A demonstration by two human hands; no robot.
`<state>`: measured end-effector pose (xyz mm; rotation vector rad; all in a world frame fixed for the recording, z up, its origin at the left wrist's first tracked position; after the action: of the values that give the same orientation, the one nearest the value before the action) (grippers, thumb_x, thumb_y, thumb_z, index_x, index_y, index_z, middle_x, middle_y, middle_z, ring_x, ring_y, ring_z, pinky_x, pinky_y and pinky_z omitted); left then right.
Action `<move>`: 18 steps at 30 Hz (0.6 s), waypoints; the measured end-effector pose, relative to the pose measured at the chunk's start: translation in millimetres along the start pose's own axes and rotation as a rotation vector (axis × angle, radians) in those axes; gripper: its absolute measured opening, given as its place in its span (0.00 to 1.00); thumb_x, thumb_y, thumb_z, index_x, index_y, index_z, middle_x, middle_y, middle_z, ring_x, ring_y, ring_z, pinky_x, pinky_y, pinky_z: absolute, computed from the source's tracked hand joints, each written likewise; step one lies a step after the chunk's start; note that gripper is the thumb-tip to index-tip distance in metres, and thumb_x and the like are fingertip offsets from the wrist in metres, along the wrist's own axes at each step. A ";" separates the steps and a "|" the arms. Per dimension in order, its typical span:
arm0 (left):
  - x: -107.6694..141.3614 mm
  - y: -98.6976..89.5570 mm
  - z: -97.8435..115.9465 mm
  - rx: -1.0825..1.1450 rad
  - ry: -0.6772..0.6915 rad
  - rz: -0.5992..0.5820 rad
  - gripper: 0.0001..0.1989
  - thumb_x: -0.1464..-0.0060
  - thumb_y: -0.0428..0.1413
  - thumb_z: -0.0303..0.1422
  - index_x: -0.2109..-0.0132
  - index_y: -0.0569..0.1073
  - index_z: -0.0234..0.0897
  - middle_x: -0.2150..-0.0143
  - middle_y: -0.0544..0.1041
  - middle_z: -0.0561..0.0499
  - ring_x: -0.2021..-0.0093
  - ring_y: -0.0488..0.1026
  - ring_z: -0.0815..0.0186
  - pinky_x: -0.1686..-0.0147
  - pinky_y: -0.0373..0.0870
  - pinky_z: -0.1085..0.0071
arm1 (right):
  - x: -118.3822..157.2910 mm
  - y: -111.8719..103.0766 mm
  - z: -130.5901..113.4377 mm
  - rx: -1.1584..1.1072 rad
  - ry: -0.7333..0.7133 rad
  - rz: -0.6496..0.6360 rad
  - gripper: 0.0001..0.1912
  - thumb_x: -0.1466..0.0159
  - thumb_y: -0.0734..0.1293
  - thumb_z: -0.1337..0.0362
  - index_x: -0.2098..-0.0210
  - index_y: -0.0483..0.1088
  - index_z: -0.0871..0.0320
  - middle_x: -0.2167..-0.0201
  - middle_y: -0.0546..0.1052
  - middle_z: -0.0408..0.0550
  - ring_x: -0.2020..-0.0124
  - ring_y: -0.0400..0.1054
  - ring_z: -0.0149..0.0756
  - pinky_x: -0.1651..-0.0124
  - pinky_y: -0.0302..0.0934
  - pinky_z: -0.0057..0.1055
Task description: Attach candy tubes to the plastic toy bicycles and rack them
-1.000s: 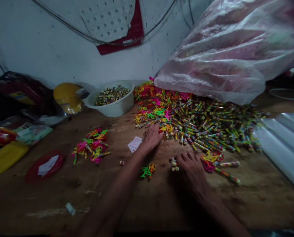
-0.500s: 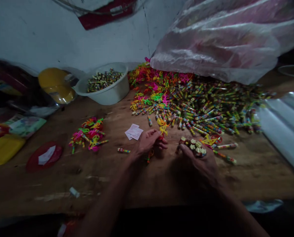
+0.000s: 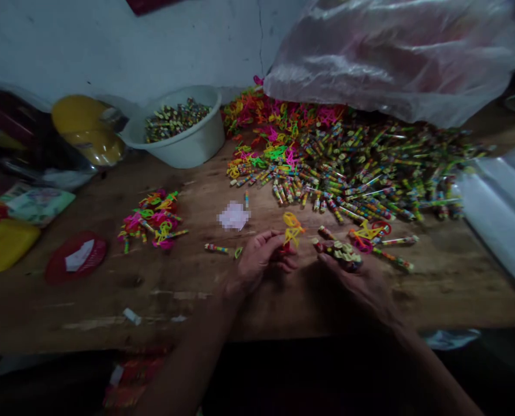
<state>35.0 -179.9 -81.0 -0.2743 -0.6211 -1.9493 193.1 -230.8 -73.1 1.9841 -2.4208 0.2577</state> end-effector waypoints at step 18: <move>-11.8 8.2 28.7 -0.763 0.237 0.030 0.17 0.51 0.56 0.45 0.69 0.78 0.34 0.65 0.74 0.49 0.66 0.70 0.68 0.69 0.63 0.75 | 4.6 2.4 -9.2 0.169 -0.286 -0.143 0.10 0.42 0.65 0.65 0.59 0.69 0.56 0.67 0.72 0.44 0.68 0.67 0.33 0.65 0.63 0.29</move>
<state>45.2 -158.2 -59.7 -0.5036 0.3036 -2.0766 188.9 -233.7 -63.9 2.4065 -2.4720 0.1945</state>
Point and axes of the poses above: each hand's wrist, its own x-axis away from the middle knuckle, its own y-axis out of the palm, z = x × y, the point moved 7 cm from there along -x, towards the middle knuckle
